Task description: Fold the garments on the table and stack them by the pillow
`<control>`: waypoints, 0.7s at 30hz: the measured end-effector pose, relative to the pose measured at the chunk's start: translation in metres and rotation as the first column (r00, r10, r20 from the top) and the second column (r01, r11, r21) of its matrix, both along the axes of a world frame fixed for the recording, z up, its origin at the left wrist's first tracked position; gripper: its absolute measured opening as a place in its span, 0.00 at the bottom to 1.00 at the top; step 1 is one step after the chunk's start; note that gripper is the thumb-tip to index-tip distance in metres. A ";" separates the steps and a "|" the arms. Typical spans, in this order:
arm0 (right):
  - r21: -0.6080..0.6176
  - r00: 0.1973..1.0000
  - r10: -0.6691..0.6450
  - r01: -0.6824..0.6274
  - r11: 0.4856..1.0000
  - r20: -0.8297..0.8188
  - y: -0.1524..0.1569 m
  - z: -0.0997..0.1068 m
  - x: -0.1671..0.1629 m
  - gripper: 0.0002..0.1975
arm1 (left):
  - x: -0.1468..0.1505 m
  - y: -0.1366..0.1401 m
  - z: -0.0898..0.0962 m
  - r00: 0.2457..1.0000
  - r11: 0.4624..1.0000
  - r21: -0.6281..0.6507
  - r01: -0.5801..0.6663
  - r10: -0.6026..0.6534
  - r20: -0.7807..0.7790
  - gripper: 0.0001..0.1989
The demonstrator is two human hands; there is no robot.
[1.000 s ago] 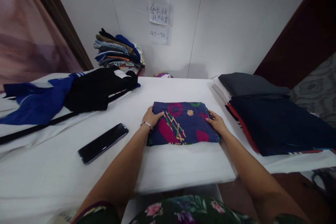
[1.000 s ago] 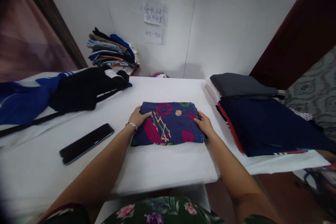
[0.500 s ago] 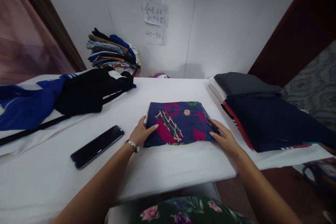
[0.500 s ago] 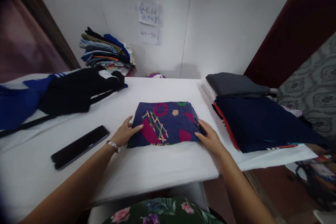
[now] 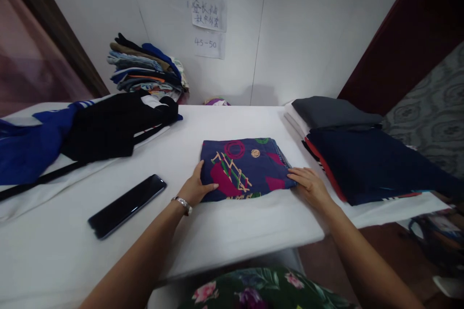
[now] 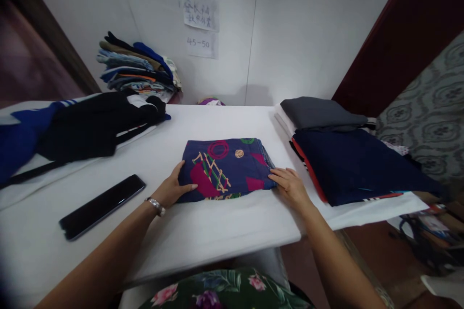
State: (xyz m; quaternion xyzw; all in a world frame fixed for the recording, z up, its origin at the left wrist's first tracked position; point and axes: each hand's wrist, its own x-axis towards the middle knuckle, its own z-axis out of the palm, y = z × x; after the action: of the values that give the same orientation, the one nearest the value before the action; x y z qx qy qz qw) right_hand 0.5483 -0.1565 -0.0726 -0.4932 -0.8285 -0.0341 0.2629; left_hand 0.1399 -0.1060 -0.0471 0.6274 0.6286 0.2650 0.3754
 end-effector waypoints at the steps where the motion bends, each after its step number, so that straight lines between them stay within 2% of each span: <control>1: 0.003 1.000 0.003 -0.003 1.000 0.014 0.001 -0.003 0.001 0.18 | 0.000 0.000 0.000 1.000 1.000 0.004 0.004 -0.004 -0.027 0.52; 6: -0.042 0.997 -0.008 0.012 0.999 0.080 0.000 -0.012 0.001 0.20 | 0.001 -0.001 0.003 0.991 1.000 0.002 0.024 -0.023 -0.134 0.52; 9: -0.084 0.986 -0.085 0.098 0.992 0.145 -0.008 -0.004 -0.008 0.24 | 0.001 -0.001 0.005 0.986 0.999 -0.023 0.023 -0.027 -0.165 0.52; 12: -0.066 0.971 -0.156 0.170 0.983 0.179 -0.022 0.010 -0.029 0.29 | 0.001 -0.001 0.004 0.992 0.999 -0.026 0.020 -0.023 -0.124 0.51; 14: -0.047 0.986 -0.103 0.111 0.993 0.134 -0.030 0.019 -0.051 0.30 | 0.001 -0.002 0.003 0.996 1.000 -0.023 0.012 -0.014 -0.086 0.51; 17: -0.073 0.995 0.069 -0.064 0.995 0.067 -0.033 0.032 -0.089 0.29 | 0.001 -0.002 0.001 0.999 1.000 -0.022 -0.004 0.003 -0.033 0.52; 21: -0.154 0.979 0.193 -0.182 0.971 0.059 -0.017 0.048 -0.134 0.29 | 0.001 -0.003 0.001 1.000 1.000 -0.021 -0.014 0.014 -0.003 0.51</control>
State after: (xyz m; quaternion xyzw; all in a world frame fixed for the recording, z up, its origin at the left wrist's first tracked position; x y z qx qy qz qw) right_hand 0.4144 -0.1737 -0.0250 -0.4294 -0.8807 0.0343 0.1968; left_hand 0.1410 -0.1095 -0.0456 0.6196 0.6363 0.2600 0.3791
